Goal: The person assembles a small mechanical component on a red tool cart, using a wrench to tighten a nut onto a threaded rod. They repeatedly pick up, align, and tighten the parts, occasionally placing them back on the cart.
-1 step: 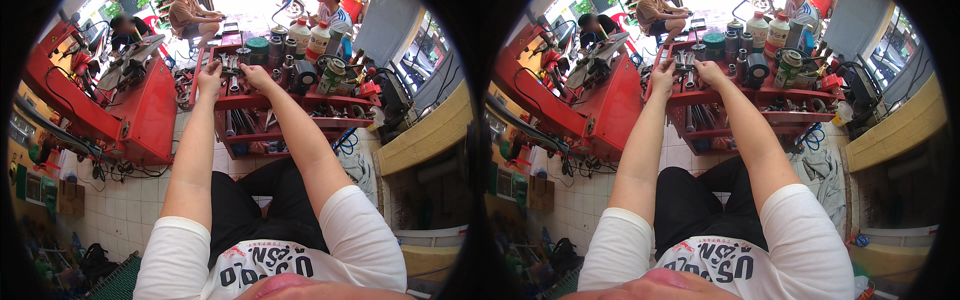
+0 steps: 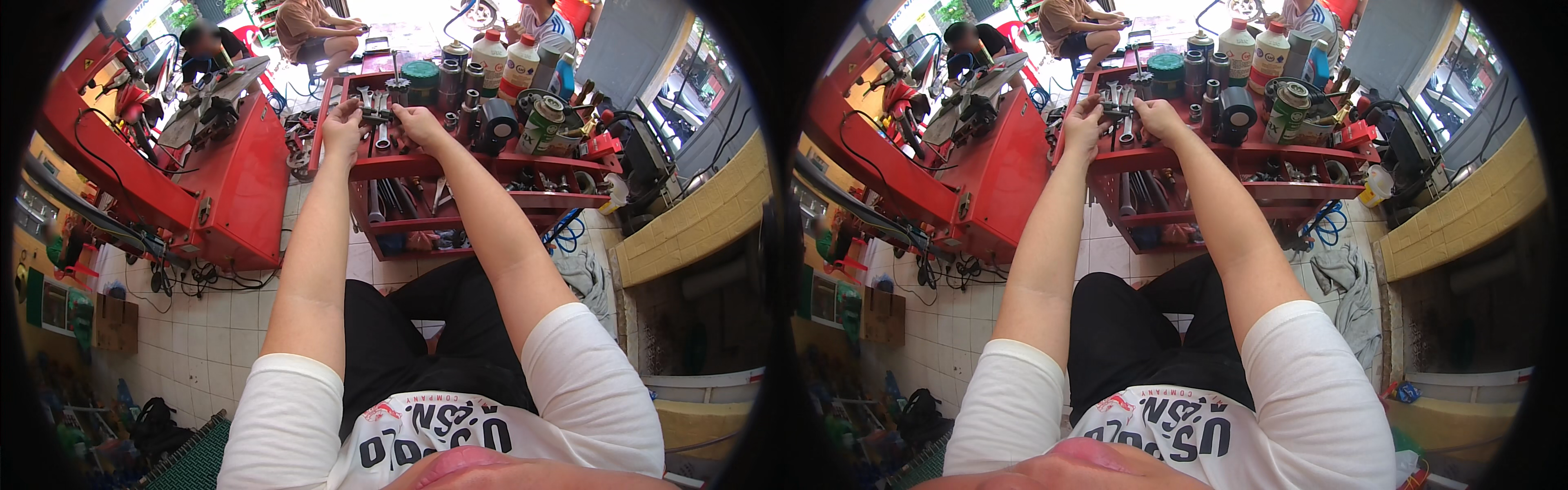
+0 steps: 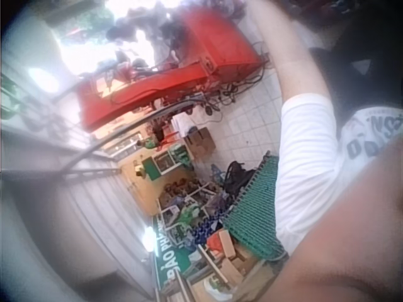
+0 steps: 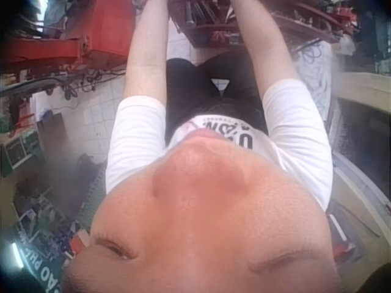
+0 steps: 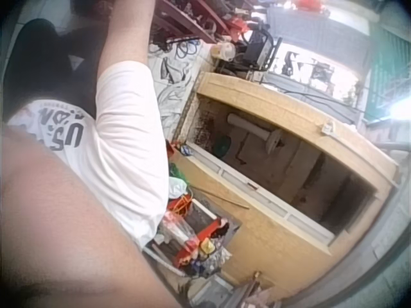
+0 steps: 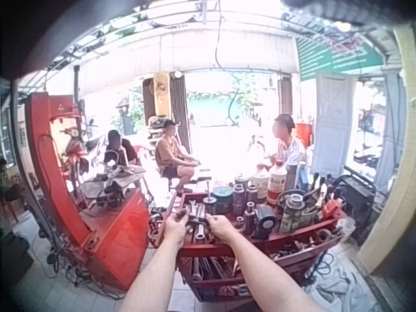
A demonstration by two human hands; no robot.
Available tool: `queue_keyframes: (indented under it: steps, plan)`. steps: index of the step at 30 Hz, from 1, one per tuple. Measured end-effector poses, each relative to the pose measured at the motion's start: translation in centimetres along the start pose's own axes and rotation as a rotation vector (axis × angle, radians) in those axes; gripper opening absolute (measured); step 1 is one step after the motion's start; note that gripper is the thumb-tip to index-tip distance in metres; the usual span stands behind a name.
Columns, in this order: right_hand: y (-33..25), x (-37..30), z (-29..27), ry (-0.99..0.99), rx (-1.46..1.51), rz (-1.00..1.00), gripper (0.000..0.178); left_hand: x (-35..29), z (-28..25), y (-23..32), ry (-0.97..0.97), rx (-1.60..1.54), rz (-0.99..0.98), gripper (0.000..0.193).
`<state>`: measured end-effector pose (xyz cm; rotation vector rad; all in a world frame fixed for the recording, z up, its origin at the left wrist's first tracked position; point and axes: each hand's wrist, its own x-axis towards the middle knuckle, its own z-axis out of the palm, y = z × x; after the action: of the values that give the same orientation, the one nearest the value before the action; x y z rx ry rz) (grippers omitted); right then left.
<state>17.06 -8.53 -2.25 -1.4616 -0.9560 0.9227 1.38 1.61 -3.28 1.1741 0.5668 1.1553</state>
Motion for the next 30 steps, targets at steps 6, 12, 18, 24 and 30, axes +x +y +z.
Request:
queue_keyframes:
  steps: [6, 12, 18, 24, 30]
  plan:
    - [-0.1, -0.2, -0.2, -0.018, 0.068, 0.005, 0.048, 0.5, 0.0, 0.0, -0.008, -0.047, -0.078, 0.026]
    - [-0.5, -0.2, -0.4, -0.041, 0.162, 0.076, 0.039, 0.1, -0.1, 0.1, -0.032, -0.036, -0.064, 0.023]
    - [0.5, 0.8, -0.7, -0.06, 0.185, -0.039, 0.03, -0.1, 0.2, 0.3, 0.006, -0.001, -0.063, 0.023]
    - [1.1, 1.3, -0.9, -0.096, 0.21, 0.014, 0.027, 0.1, 0.0, 0.1, 0.0, 0.011, -0.057, 0.021]
    - [0.2, 0.3, -0.4, -0.056, 0.222, 0.066, 0.027, 0.1, -0.1, 0.0, -0.037, 0.001, -0.069, 0.02]
